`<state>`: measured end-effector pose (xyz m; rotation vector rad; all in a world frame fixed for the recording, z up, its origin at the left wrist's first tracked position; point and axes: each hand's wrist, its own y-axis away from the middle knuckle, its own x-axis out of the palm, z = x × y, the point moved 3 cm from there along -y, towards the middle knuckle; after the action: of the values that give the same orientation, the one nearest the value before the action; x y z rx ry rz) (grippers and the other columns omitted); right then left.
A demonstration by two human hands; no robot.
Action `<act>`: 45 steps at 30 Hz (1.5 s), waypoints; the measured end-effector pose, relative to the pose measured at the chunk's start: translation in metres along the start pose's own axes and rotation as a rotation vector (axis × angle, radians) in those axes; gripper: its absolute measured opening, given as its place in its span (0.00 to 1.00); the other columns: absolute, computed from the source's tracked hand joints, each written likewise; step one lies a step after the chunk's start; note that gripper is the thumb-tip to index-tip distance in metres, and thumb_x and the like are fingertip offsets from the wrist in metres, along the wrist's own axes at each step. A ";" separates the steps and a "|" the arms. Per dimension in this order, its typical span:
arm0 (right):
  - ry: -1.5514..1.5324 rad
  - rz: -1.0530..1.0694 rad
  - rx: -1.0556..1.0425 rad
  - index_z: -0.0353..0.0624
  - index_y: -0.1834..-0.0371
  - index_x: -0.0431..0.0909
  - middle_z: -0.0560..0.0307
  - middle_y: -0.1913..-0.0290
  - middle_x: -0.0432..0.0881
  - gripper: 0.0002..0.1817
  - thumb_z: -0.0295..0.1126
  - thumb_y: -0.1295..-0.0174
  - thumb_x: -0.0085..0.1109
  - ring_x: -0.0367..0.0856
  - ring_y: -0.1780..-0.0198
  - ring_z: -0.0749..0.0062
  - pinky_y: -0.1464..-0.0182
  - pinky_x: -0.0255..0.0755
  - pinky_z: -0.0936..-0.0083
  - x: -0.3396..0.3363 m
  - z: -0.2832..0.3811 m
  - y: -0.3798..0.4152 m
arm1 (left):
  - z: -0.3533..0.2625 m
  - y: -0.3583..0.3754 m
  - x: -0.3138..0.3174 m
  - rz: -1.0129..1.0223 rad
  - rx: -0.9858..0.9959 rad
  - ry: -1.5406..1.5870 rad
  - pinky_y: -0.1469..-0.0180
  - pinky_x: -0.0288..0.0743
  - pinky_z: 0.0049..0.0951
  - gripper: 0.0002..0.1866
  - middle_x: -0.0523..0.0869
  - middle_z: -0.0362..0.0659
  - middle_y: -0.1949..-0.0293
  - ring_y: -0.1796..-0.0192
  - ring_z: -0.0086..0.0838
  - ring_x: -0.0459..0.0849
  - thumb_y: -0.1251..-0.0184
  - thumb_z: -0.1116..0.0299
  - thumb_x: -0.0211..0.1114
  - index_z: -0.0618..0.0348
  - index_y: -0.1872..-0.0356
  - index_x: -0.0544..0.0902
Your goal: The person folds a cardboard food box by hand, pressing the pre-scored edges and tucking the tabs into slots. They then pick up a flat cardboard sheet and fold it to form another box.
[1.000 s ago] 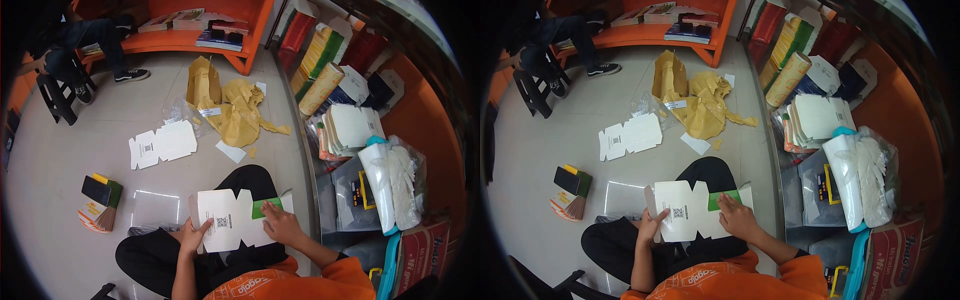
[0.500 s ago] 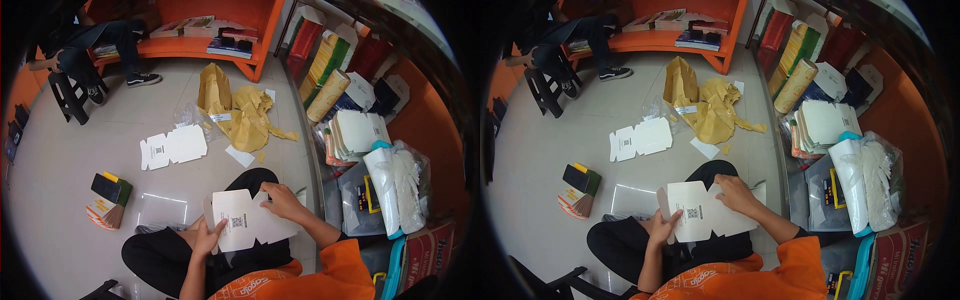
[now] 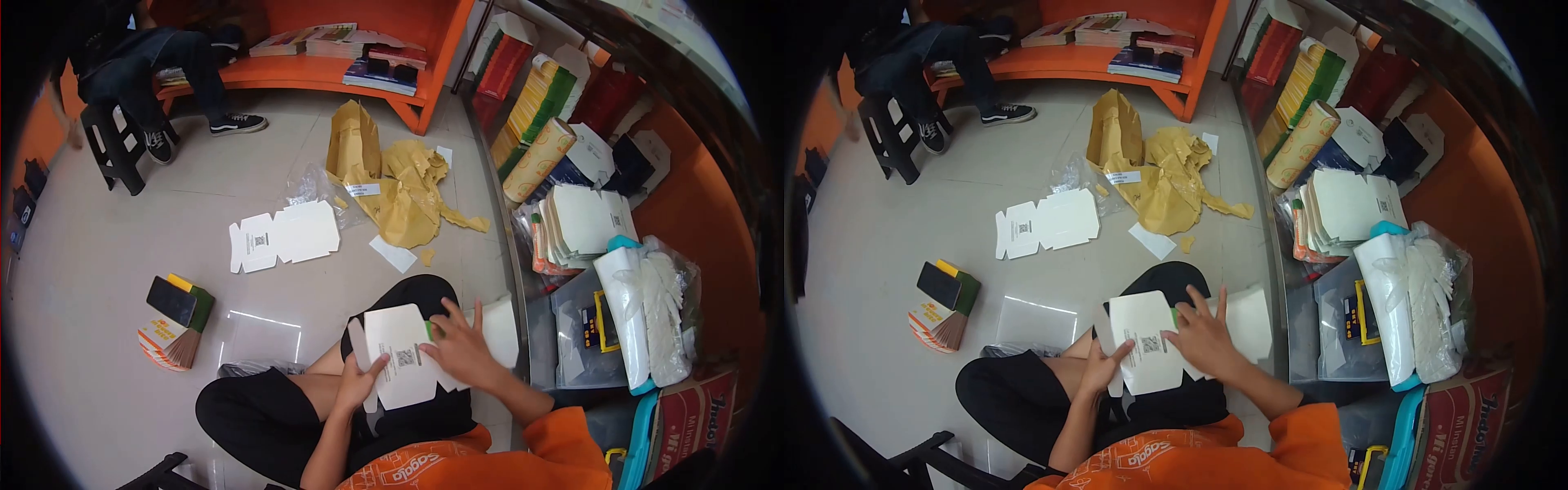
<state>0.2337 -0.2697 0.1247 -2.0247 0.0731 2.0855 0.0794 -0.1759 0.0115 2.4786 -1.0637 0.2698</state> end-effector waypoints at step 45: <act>-0.605 0.004 -0.043 0.43 0.28 0.59 0.51 0.27 0.59 0.30 0.30 0.34 0.53 0.55 0.26 0.56 0.28 0.52 0.54 0.047 -0.006 0.024 | -0.026 -0.038 -0.019 0.013 0.031 -0.036 0.60 0.75 0.18 0.10 0.83 0.37 0.70 0.67 0.19 0.81 0.33 0.66 0.65 0.59 0.72 0.81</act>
<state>0.2336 -0.2881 0.0751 -1.3287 -0.0728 2.6172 0.0940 -0.1286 0.0171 2.5136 -1.0983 0.2485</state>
